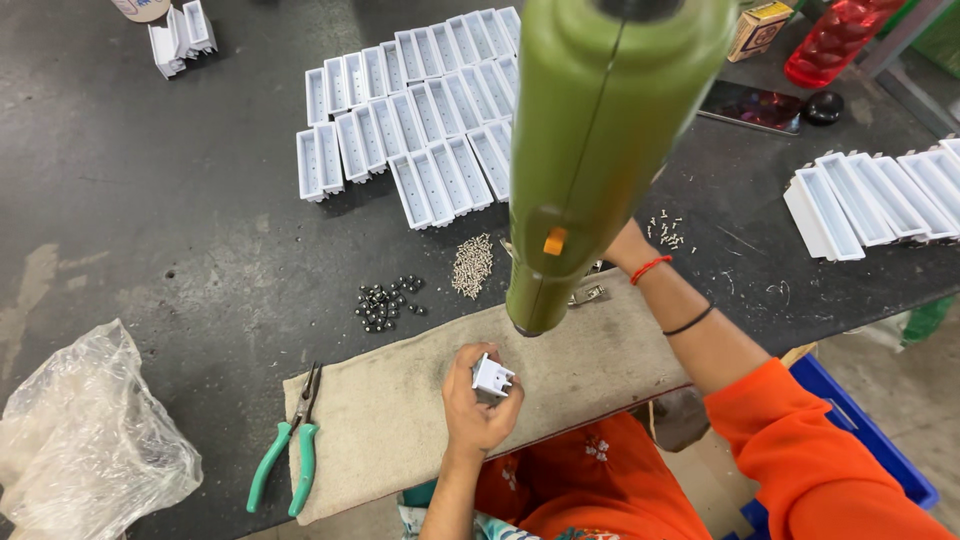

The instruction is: The person uses a green heat gun to apply heat to small metal clips and white plastic housings on a workbench. They repeatedly pick up clips, insert them into the housings, and apply heat, then place the assembled units aside.

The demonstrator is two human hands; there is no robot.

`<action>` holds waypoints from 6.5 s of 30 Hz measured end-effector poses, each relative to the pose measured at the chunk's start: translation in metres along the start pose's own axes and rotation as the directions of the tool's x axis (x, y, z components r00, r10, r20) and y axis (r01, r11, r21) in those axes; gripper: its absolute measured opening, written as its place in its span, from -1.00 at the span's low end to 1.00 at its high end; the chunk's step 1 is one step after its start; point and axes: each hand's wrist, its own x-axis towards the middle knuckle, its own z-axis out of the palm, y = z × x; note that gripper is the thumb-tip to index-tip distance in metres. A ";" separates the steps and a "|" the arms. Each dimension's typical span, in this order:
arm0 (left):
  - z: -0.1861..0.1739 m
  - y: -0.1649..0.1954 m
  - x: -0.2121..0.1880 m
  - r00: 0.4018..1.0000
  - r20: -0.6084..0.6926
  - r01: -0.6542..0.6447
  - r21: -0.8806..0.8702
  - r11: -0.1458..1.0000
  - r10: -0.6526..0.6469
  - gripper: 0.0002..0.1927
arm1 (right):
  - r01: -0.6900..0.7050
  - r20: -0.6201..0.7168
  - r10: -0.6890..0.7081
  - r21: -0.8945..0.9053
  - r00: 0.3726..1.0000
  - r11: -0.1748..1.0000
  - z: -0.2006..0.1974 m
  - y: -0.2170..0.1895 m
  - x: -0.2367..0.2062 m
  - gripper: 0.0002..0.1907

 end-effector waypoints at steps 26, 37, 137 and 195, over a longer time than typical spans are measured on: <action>-0.002 -0.005 -0.003 1.000 0.021 -0.010 0.038 0.999 0.010 -0.50 | -0.188 0.365 0.196 -0.060 0.910 0.980 0.021 -0.091 -0.055 -0.75; -0.002 -0.003 -0.004 0.999 0.019 0.028 0.014 1.000 -0.029 -0.50 | -0.137 0.317 0.120 0.031 0.941 0.990 0.035 -0.097 -0.104 -0.73; -0.012 -0.016 -0.005 0.992 0.048 0.125 -0.129 0.984 -0.120 -0.48 | -0.322 0.043 0.322 -0.018 0.946 0.947 0.057 -0.122 -0.123 -0.74; -0.001 -0.013 -0.011 0.970 -0.006 -0.238 0.190 0.953 0.243 -0.11 | 0.228 -0.201 -0.205 0.100 0.958 0.968 0.042 -0.215 -0.124 -0.68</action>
